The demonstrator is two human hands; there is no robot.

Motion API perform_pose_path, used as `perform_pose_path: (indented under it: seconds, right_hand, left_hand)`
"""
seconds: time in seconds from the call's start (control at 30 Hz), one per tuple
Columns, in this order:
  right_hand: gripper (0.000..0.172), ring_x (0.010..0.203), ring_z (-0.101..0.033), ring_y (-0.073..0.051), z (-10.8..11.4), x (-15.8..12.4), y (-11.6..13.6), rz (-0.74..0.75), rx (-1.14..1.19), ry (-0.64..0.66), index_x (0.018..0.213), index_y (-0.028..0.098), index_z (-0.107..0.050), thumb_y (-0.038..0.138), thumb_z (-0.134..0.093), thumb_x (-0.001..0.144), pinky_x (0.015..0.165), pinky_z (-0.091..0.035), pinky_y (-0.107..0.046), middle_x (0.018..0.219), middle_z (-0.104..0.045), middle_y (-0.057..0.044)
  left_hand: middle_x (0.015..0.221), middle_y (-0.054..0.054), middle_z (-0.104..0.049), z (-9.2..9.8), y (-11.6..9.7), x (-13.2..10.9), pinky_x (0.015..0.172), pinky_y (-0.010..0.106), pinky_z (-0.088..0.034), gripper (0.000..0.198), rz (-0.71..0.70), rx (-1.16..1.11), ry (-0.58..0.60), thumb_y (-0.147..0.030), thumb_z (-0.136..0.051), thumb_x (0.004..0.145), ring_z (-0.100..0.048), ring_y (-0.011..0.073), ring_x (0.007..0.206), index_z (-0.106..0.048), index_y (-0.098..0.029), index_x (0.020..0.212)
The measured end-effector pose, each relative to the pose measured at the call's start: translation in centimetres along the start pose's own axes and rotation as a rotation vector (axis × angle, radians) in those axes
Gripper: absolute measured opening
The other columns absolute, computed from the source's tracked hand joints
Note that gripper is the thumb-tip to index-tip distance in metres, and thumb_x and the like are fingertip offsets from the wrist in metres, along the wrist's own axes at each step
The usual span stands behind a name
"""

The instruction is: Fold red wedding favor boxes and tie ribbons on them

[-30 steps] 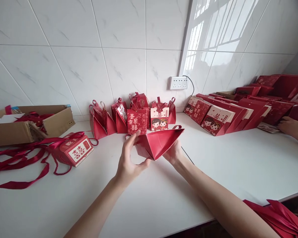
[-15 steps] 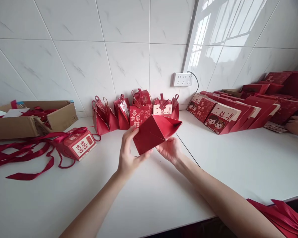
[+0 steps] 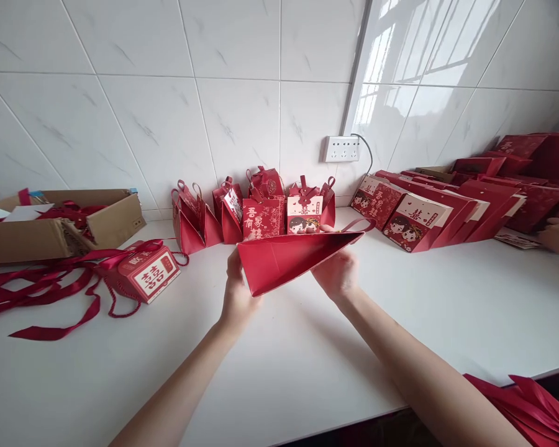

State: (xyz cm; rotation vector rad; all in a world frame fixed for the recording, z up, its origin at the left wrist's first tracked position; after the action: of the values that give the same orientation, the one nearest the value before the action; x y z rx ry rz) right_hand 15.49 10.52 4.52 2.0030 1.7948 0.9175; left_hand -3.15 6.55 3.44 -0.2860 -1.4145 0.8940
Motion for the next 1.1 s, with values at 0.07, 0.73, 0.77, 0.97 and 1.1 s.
perform_pose_path:
  seconds: [0.07, 0.73, 0.77, 0.97, 1.1]
  right_hand:
    - [0.023, 0.083, -0.064, -0.017, -0.1, -0.1, 0.0, 0.004, -0.007, 0.007, 0.085, 0.025, -0.064, 0.016, -0.047, 0.071, 0.075, -0.052, -0.034, 0.091, -0.070, -0.001]
    - [0.022, 0.028, -0.022, -0.003, 1.7, 0.1, -2.2, -0.251, -0.172, -0.213, 0.055, 0.021, -0.037, 0.026, -0.053, 0.069, 0.026, -0.026, -0.013, 0.035, -0.035, 0.009]
    - [0.022, 0.027, -0.024, -0.004, 1.4, -0.1, -2.3, -0.257, -0.175, -0.189, 0.055, 0.021, -0.039, 0.030, -0.053, 0.070, 0.027, -0.030, -0.015, 0.033, -0.036, 0.009]
    - [0.041, 0.024, -0.032, -0.006, -0.3, -1.1, -2.5, -0.269, -0.246, -0.063, 0.052, 0.021, -0.043, 0.051, -0.055, 0.076, 0.032, -0.046, -0.022, 0.031, -0.035, 0.008]
    - [0.033, 0.027, -0.033, -0.007, 1.1, -0.3, -3.1, -0.294, -0.247, -0.128, 0.056, 0.020, -0.045, 0.042, -0.053, 0.079, 0.032, -0.042, -0.019, 0.032, -0.037, 0.008]
  left_hand:
    - [0.127, 0.015, -0.052, 0.1, -0.2, 0.2, 0.089, 0.041, -0.051, 0.062, 0.000, -0.028, 0.003, -0.036, -0.071, 0.073, -0.056, 0.0277, 0.112, -0.041, -0.024, 0.126]
    - [0.088, 0.004, -0.065, -0.9, 0.5, 0.9, 0.064, 0.028, -0.053, 0.034, 0.489, -0.599, 0.014, -0.052, -0.059, 0.080, -0.065, 0.0180, 0.080, -0.055, -0.021, 0.093]
    - [0.085, 0.003, -0.065, -0.7, 0.8, 1.0, 0.065, 0.027, -0.053, 0.031, 0.524, -0.619, -0.018, -0.050, -0.060, 0.080, -0.065, 0.0176, 0.080, -0.055, -0.020, 0.088]
    - [0.088, 0.000, -0.067, -0.2, 1.3, 0.9, 0.072, 0.026, -0.050, 0.025, 0.631, -0.637, -0.118, -0.042, -0.062, 0.078, -0.064, 0.0171, 0.087, -0.059, -0.020, 0.088]
    - [0.078, 0.001, -0.069, 0.0, 0.3, 1.3, 0.062, 0.026, -0.051, 0.029, 0.527, -0.777, -0.104, -0.044, -0.066, 0.075, -0.066, 0.0168, 0.073, -0.063, -0.019, 0.089]
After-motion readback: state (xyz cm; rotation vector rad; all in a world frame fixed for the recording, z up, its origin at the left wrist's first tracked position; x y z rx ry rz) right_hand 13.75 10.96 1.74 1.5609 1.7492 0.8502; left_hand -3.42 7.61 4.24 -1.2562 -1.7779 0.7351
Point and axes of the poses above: each hand's wrist, its own x-axis towards the middle knuckle, its own z-axis out of the back of the hand, y = z × x, the point moved 7 cm from there along x, towards the middle knuckle
